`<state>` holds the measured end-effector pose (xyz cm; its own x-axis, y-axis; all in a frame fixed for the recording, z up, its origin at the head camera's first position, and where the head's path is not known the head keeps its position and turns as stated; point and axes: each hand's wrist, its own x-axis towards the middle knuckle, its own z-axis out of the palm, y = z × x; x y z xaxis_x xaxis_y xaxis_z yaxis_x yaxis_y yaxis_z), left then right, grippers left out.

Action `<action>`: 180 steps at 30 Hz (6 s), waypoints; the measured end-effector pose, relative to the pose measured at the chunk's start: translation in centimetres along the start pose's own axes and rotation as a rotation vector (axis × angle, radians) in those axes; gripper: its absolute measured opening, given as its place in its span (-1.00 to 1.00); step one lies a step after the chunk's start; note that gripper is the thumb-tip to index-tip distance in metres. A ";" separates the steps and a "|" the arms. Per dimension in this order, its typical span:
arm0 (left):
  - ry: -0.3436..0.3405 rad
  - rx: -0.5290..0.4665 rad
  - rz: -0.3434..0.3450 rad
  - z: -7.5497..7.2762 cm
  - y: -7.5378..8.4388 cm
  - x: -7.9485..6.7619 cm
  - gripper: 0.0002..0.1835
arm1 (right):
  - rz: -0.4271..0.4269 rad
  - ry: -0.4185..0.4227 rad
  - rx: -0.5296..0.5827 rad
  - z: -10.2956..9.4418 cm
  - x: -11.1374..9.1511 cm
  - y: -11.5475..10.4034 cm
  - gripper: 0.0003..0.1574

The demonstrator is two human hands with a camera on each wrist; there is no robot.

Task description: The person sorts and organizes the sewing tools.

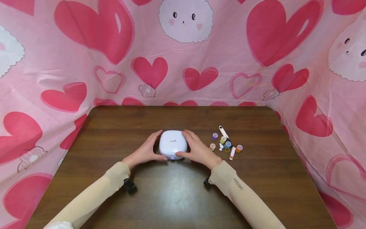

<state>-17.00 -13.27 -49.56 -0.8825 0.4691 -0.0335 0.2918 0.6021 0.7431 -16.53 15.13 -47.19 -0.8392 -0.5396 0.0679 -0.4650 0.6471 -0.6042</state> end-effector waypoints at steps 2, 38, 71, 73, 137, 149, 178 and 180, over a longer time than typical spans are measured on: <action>-0.013 -0.008 -0.003 0.0 0.1 0.1 0.39 | -0.013 -0.019 0.028 0.0 0.2 0.0 0.27; -0.013 -0.157 -0.033 0.9 0.0 0.5 0.35 | -0.047 -0.175 0.084 0.2 2.2 0.6 0.52; -0.036 -0.156 -0.033 1.0 0.0 1.0 0.33 | -0.098 -0.136 0.064 0.4 3.6 1.2 0.44; -0.039 -0.160 -0.036 1.0 0.0 0.9 0.33 | -0.088 -0.136 0.073 0.4 3.5 1.3 0.45; -0.036 -0.151 -0.003 1.1 -0.2 0.5 0.34 | 0.003 0.314 0.436 -3.3 2.8 0.4 -0.64; -0.044 -0.148 0.006 0.9 0.1 0.4 0.33 | -0.011 0.464 0.410 -3.3 3.5 -0.7 -0.70; -0.040 -0.162 -0.020 1.0 0.0 0.3 0.32 | 0.164 0.570 0.412 -2.6 5.4 1.4 -0.72; -0.038 -0.165 -0.023 1.0 0.0 0.3 0.31 | 0.185 0.566 0.416 -2.6 5.5 1.4 -0.72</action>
<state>-16.88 -12.49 -50.24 -0.8726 0.4826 -0.0747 0.2046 0.5001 0.8414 -22.52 14.45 -45.61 -0.9634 -0.0070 0.2678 -0.2501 0.3815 -0.8899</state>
